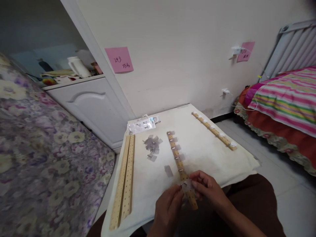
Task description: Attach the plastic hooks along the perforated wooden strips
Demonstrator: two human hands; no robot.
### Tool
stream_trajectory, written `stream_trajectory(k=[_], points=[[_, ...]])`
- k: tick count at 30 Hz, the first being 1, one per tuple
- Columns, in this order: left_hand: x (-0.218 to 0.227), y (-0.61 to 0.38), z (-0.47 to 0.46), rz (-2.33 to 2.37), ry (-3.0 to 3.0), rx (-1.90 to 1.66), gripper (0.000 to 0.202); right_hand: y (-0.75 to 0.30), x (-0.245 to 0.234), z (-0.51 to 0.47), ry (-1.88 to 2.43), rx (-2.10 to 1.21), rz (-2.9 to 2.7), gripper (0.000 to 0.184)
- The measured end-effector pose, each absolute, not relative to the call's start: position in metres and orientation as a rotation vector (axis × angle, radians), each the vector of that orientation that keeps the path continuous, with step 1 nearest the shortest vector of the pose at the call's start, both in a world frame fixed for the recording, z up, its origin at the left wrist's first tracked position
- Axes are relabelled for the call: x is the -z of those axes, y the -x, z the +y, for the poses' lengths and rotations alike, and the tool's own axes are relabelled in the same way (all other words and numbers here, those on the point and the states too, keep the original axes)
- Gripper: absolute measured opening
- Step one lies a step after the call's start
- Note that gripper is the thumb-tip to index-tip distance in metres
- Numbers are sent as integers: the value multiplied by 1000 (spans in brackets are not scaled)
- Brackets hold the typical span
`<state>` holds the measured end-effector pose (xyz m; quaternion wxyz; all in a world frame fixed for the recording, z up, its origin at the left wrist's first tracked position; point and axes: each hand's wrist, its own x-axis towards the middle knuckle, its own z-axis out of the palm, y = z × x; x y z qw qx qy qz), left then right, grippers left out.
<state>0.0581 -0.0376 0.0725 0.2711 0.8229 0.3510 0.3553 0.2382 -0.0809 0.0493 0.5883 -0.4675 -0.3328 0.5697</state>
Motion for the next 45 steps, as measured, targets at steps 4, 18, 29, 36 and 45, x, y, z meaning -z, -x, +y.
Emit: stream_trajectory(k=[4, 18, 29, 36, 45], points=[[-80, -67, -42, 1159, -2068, -834, 21, -231, -47, -83, 1039, -1397, -776, 32], [-75, -62, -43, 904, -2623, -1001, 27, -222, -57, -102, 975, -1545, -675, 34], [-65, -76, -63, 707, -2595, -887, 15, -214, -61, -102, 872, -1595, -368, 31], [-82, -77, -45, 924, -2107, -740, 34, -226, -50, -102, 974, -1679, -867, 31], [-65, -71, -46, 876, -1508, -506, 13, -239, -51, -106, 1155, -1745, -1069, 21]])
